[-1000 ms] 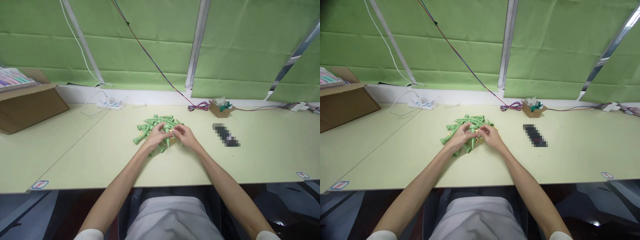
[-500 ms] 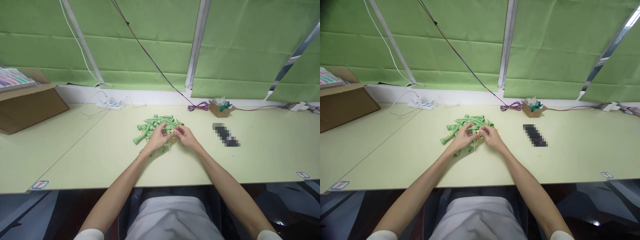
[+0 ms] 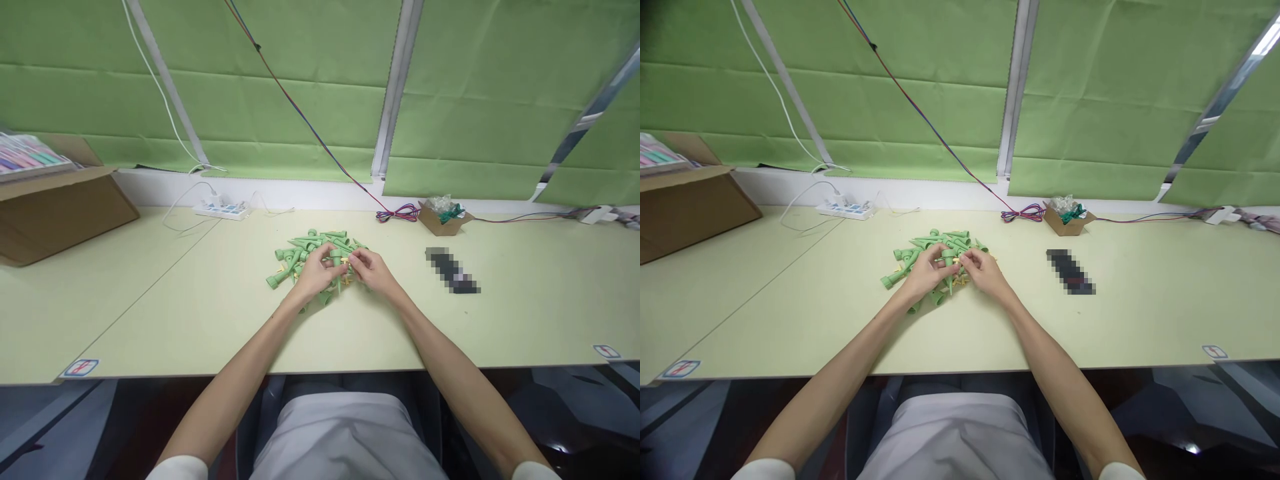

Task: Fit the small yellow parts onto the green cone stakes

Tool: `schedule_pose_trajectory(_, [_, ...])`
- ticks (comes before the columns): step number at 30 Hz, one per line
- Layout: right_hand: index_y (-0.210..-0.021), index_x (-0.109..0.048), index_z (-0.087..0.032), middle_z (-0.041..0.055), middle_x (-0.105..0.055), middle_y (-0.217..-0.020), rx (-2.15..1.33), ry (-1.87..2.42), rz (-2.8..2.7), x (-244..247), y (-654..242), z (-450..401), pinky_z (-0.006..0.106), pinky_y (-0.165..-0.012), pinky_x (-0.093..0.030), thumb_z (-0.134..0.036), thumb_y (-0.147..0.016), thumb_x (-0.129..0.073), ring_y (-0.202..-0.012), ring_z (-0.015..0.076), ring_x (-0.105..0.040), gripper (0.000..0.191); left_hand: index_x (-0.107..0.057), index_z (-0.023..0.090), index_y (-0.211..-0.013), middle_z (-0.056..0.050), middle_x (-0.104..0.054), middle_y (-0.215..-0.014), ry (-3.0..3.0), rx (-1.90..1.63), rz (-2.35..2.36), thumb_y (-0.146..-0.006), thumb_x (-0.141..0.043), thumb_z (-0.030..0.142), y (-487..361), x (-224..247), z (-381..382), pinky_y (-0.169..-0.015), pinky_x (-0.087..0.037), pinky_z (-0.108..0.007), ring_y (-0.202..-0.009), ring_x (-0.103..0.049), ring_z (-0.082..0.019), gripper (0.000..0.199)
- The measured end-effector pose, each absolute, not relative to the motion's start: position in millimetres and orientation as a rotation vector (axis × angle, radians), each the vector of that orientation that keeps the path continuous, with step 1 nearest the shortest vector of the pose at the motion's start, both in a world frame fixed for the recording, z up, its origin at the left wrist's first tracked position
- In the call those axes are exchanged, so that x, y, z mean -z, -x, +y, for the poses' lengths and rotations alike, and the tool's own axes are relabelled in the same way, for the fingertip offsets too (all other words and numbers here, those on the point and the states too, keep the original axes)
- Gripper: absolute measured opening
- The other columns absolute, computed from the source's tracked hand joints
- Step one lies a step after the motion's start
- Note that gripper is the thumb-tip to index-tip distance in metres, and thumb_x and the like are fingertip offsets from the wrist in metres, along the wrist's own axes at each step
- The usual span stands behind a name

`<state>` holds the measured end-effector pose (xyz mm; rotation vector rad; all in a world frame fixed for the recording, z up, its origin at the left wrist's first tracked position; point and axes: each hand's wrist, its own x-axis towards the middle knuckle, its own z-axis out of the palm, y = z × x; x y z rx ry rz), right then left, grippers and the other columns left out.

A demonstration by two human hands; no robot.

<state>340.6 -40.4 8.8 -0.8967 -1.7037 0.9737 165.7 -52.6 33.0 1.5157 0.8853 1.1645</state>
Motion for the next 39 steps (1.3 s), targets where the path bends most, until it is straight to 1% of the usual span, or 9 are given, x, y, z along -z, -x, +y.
schedule_pose_trajectory(8, [-0.073, -0.052, -0.022, -0.0023, -0.047, -0.057, -0.77, 0.942, -1.857, -7.2, -340.9, -41.6, 0.028, -0.055, -0.033, -0.055, -0.098, -0.046, -0.057, 0.015, -0.043, 0.041, -0.051, 0.02, -0.094, 0.003, -0.058, -0.075, -1.611, -1.173, 0.93, -0.07, -0.079, 0.032, -164.5, -23.6, -46.8, -0.06, -0.051, -0.027, -0.066, -0.064, -0.015, 0.039])
schedule_pose_trajectory(11, [-0.071, -0.049, -0.022, -0.0028, -0.044, -0.054, -0.815, 0.946, -1.849, -8.0, -341.3, -40.9, 0.028, -0.054, -0.032, -0.06, -0.096, -0.046, -0.055, 0.0147, -0.041, 0.045, -0.054, 0.021, -0.102, 0.003, -0.055, -0.071, -1.765, -1.184, 1.017, -0.075, -0.074, 0.031, -164.4, -22.9, -48.4, -0.056, -0.046, -0.025, -0.062, -0.057, -0.014, 0.035])
schedule_pose_trajectory(15, [-0.071, -0.047, -0.023, -0.0045, -0.039, -0.052, -0.981, 0.926, -1.804, -9.2, -340.7, -40.6, 0.028, -0.049, -0.029, -0.071, -0.09, -0.048, -0.049, 0.0128, -0.036, 0.051, -0.056, 0.019, -0.102, 0.003, -0.052, -0.069, -1.931, -1.188, 1.097, -0.079, -0.067, 0.03, -164.4, -27.9, -52.3, -0.055, -0.04, -0.024, -0.059, -0.049, -0.012, 0.027])
schedule_pose_trajectory(21, [-0.067, -0.045, -0.024, -0.0059, -0.033, -0.052, -1.167, 0.897, -1.67, -12.5, -340.9, -39.5, 0.028, -0.044, -0.027, -0.079, -0.081, -0.055, -0.044, 0.0107, -0.031, 0.058, -0.058, 0.02, -0.094, 0.002, -0.057, -0.071, -1.838, -1.198, 1.145, -0.072, -0.075, 0.036, -164.5, -37.0, -55.0, -0.056, -0.042, -0.025, -0.06, -0.053, -0.013, 0.032])
schedule_pose_trajectory(24, [-0.065, -0.047, -0.023, -0.0056, -0.034, -0.05, -1.136, 0.948, -1.669, -14.4, -340.9, -41.2, 0.028, -0.044, -0.028, -0.078, -0.085, -0.05, -0.043, 0.011, -0.033, 0.058, -0.056, 0.019, -0.087, -0.001, -0.065, -0.083, -1.519, -1.206, 1.063, -0.063, -0.083, 0.043, -164.2, -39.4, -54.9, -0.058, -0.048, -0.026, -0.065, -0.062, -0.015, 0.043])
schedule_pose_trajectory(27, [-0.066, -0.05, -0.022, -0.0042, -0.042, -0.05, -1.084, 0.997, -1.783, -14.3, -337.1, -46.2, 0.027, -0.048, -0.033, -0.075, -0.088, -0.048, -0.046, 0.0121, -0.04, 0.058, -0.055, 0.018, -0.079, -0.002, -0.065, -0.083, -1.319, -1.269, 1.058, -0.058, -0.086, 0.048, -163.5, -39.0, -53.7, -0.064, -0.052, -0.028, -0.07, -0.065, -0.015, 0.048])
schedule_pose_trajectory(30, [-0.067, -0.051, -0.021, -0.0032, -0.048, -0.055, -1.016, 1.006, -1.915, -12.0, -330.5, -51.3, 0.026, -0.052, -0.034, -0.067, -0.091, -0.05, -0.051, 0.0121, -0.043, 0.052, -0.056, 0.017, -0.073, 0.0, -0.06, -0.071, -1.331, -1.305, 1.12, -0.064, -0.082, 0.054, -162.0, -36.0, -51.2, -0.063, -0.051, -0.027, -0.064, -0.06, -0.013, 0.046])
schedule_pose_trajectory(35, [-0.062, -0.041, -0.021, -0.0056, -0.04, -0.054, -0.687, 1.132, -1.946, -7.5, -326.9, -51.2, 0.026, -0.054, -0.028, -0.054, -0.086, -0.063, -0.053, 0.0108, -0.034, 0.047, -0.061, 0.017, -0.072, -0.002, -0.063, -0.063, -1.594, -1.207, 1.218, -0.072, -0.074, 0.059, -158.6, -31.5, -47.0, -0.057, -0.046, -0.027, -0.058, -0.059, -0.015, 0.045])
schedule_pose_trajectory(39, [-0.064, -0.046, -0.02, -0.0046, -0.046, -0.056, -0.553, 1.23, -1.914, -5.0, -330.1, -48.4, 0.026, -0.056, -0.03, -0.047, -0.083, -0.067, -0.055, 0.0117, -0.039, 0.039, -0.066, 0.017, -0.075, -0.003, -0.066, -0.064, -1.779, -1.154, 1.297, -0.081, -0.064, 0.059, -157.3, -31.0, -46.7, -0.054, -0.043, -0.027, -0.056, -0.058, -0.016, 0.043])
